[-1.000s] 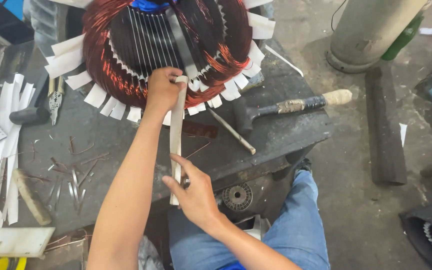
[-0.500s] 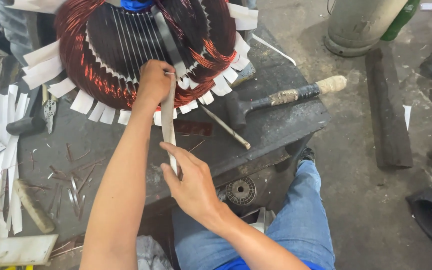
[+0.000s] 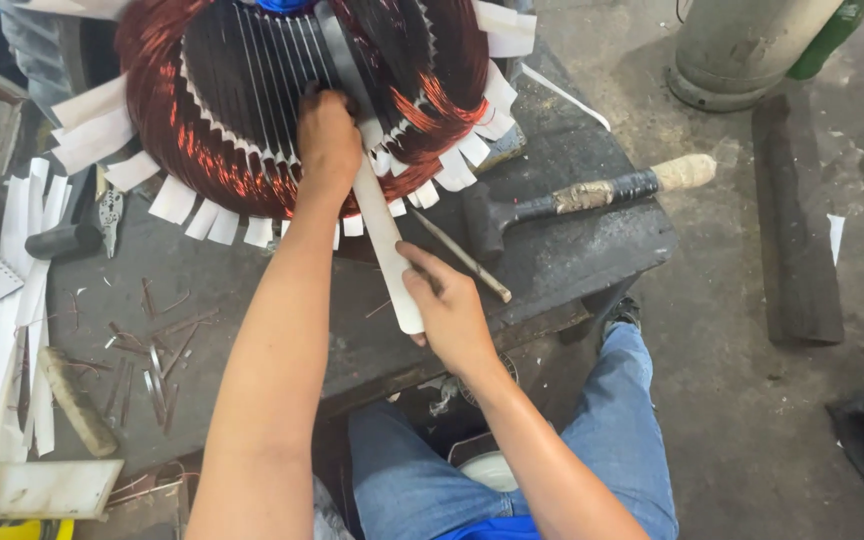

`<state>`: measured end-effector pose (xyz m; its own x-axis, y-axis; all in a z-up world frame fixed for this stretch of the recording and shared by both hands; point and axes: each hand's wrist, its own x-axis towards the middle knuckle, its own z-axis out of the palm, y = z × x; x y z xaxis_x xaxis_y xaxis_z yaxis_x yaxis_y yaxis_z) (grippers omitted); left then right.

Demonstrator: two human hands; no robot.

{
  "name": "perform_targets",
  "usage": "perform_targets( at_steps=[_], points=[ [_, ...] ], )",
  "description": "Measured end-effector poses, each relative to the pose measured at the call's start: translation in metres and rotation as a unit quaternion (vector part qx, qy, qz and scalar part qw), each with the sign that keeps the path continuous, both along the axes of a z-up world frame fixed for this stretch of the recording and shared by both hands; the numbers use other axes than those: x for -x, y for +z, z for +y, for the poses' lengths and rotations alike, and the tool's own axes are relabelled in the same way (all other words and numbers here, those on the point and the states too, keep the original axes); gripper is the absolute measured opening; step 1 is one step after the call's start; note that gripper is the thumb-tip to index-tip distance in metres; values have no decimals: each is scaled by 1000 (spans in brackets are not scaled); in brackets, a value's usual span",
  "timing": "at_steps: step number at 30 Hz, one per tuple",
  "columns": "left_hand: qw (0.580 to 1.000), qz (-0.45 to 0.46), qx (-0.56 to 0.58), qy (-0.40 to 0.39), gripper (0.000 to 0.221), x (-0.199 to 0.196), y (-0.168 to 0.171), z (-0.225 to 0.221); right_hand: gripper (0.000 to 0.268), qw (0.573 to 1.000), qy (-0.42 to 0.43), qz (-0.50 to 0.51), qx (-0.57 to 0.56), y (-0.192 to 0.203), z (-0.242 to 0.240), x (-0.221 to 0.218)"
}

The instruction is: Adjusting and hammering copper windings in a motor stator to ensure proper clearance and seating.

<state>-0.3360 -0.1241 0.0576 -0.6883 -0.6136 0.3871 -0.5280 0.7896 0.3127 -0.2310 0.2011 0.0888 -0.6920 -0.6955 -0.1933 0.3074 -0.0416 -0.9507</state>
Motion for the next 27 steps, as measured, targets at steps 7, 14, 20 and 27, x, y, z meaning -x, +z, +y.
perform_targets(
  at_steps=[7, 14, 20, 27],
  points=[
    [987, -126, 87, -45, 37, 1, 32, 9, 54, 996, -5, -72, -42, 21, -34, 6],
    [976, -197, -88, -36, 26, -20, 71, 52, 48, 997, -5, -51, -61, 3, -93, 43],
    [975, -188, -67, -93, 38, -29, 63, 44, 58, 944, 15, 325, -48, -11, -42, 25],
    [969, -182, -91, -141, 56, -37, 89, 50, 25, 752, -63, 656, -5, -43, -42, 32]
  ],
)
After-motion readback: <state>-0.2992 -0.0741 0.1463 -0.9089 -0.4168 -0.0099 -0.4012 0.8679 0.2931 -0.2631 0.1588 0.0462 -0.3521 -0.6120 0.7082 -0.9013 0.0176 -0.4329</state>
